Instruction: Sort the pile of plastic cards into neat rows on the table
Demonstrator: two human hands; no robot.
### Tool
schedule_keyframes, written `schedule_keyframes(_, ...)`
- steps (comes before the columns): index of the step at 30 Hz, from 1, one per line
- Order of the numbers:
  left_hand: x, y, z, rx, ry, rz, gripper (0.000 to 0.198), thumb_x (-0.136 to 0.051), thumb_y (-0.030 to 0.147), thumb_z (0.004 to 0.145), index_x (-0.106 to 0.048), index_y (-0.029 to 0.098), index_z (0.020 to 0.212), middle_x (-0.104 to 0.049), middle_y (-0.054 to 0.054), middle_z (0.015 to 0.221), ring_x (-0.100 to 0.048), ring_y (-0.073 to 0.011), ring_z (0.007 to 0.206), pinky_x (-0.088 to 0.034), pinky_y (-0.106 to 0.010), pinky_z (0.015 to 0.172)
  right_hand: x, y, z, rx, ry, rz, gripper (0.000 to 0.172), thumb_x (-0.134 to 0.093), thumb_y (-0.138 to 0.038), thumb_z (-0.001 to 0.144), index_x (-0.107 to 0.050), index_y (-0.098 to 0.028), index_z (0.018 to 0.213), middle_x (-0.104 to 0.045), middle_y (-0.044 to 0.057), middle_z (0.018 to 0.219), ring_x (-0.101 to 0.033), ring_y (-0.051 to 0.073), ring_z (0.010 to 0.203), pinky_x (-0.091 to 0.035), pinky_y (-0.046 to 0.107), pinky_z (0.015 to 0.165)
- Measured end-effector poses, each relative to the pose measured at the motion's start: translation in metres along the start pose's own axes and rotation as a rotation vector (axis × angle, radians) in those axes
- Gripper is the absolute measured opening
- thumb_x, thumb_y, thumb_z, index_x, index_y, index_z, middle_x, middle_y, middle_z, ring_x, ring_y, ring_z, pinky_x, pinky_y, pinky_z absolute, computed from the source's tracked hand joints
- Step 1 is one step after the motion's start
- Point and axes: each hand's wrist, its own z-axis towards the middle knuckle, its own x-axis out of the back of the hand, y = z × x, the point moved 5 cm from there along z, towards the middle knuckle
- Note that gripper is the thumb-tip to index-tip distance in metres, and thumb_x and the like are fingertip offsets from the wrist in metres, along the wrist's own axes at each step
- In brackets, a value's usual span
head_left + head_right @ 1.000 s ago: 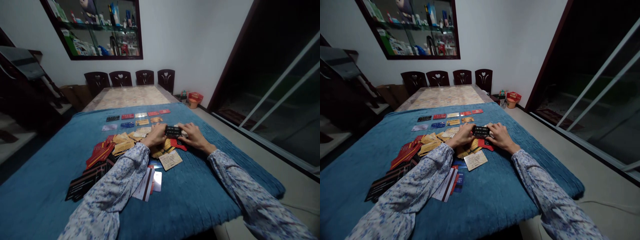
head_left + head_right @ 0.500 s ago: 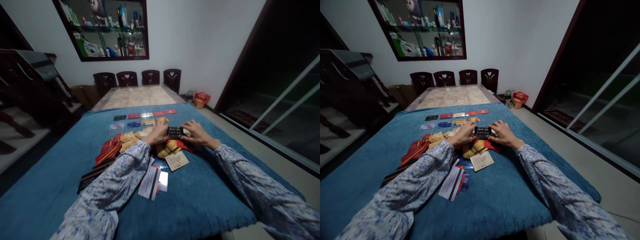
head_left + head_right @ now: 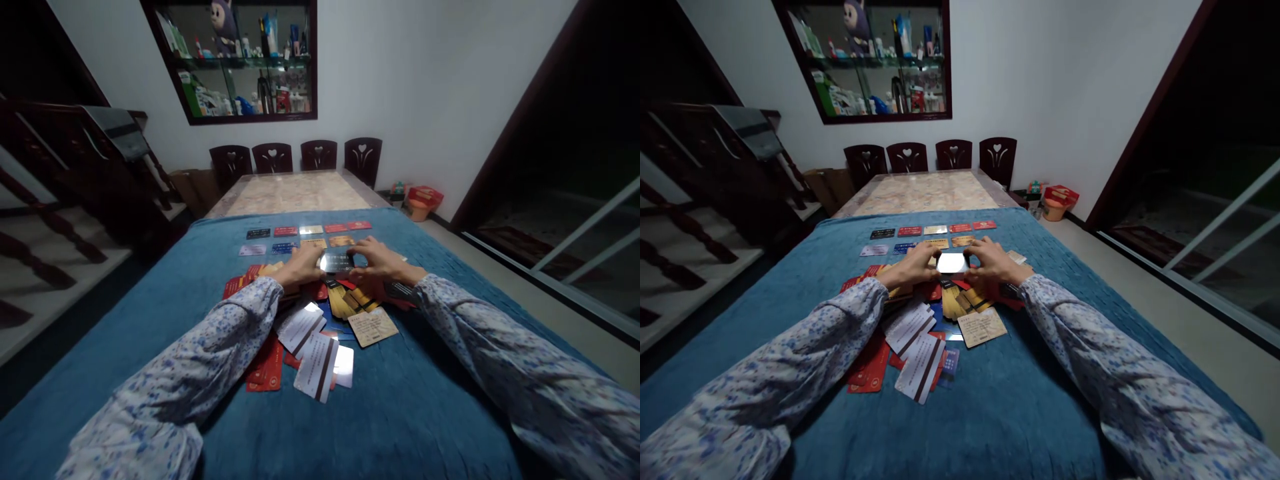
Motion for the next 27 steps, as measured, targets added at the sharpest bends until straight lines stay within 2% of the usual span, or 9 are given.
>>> schedule_keyframes(8,0.025,-0.032,-0.012,0.039,0.008,0.030,0.045,-0.077,0.030,0.074,-0.071,0.017,0.116,-0.068,-0.011,0.124,-0.060,-0.0360,0.122,-0.050,-0.042,0.098,-0.003,-0.022,0.046,0.090,-0.014,0.025,0.053,-0.077,-0.048,0.080,-0.071,-0.019,0.123,-0.067,0.015,0.121,-0.054,0.032,0.110,-0.040,0.039,0.090)
schedule_keyframes(12,0.026,-0.055,-0.013,0.059,-0.007,0.074,0.045,-0.077,0.033,0.073,-0.073,0.018,0.115,-0.068,-0.012,0.123,-0.060,-0.0349,0.121,-0.051,-0.040,0.098,-0.004,-0.035,0.067,0.090,-0.054,0.003,0.051,-0.077,-0.047,0.081,-0.072,-0.018,0.123,-0.068,0.015,0.118,-0.056,0.032,0.108,-0.040,0.039,0.090)
schedule_keyframes(18,0.030,-0.085,-0.013,0.081,0.023,0.093,0.046,-0.074,0.036,0.073,-0.073,0.018,0.116,-0.069,-0.010,0.123,-0.062,-0.0318,0.118,-0.051,-0.038,0.098,-0.006,-0.053,0.094,0.109,-0.079,0.002,0.039,-0.078,-0.042,0.081,-0.075,-0.017,0.112,-0.068,0.014,0.116,-0.057,0.031,0.111,-0.040,0.036,0.092)
schedule_keyframes(27,0.036,-0.127,-0.010,0.138,0.045,0.105,0.046,-0.075,0.034,0.071,-0.075,0.018,0.114,-0.071,-0.010,0.121,-0.062,-0.0332,0.118,-0.053,-0.037,0.096,-0.011,-0.074,0.137,0.114,-0.127,-0.066,0.039,-0.077,-0.042,0.081,-0.075,-0.017,0.111,-0.069,0.014,0.115,-0.057,0.031,0.110,-0.037,0.033,0.087)
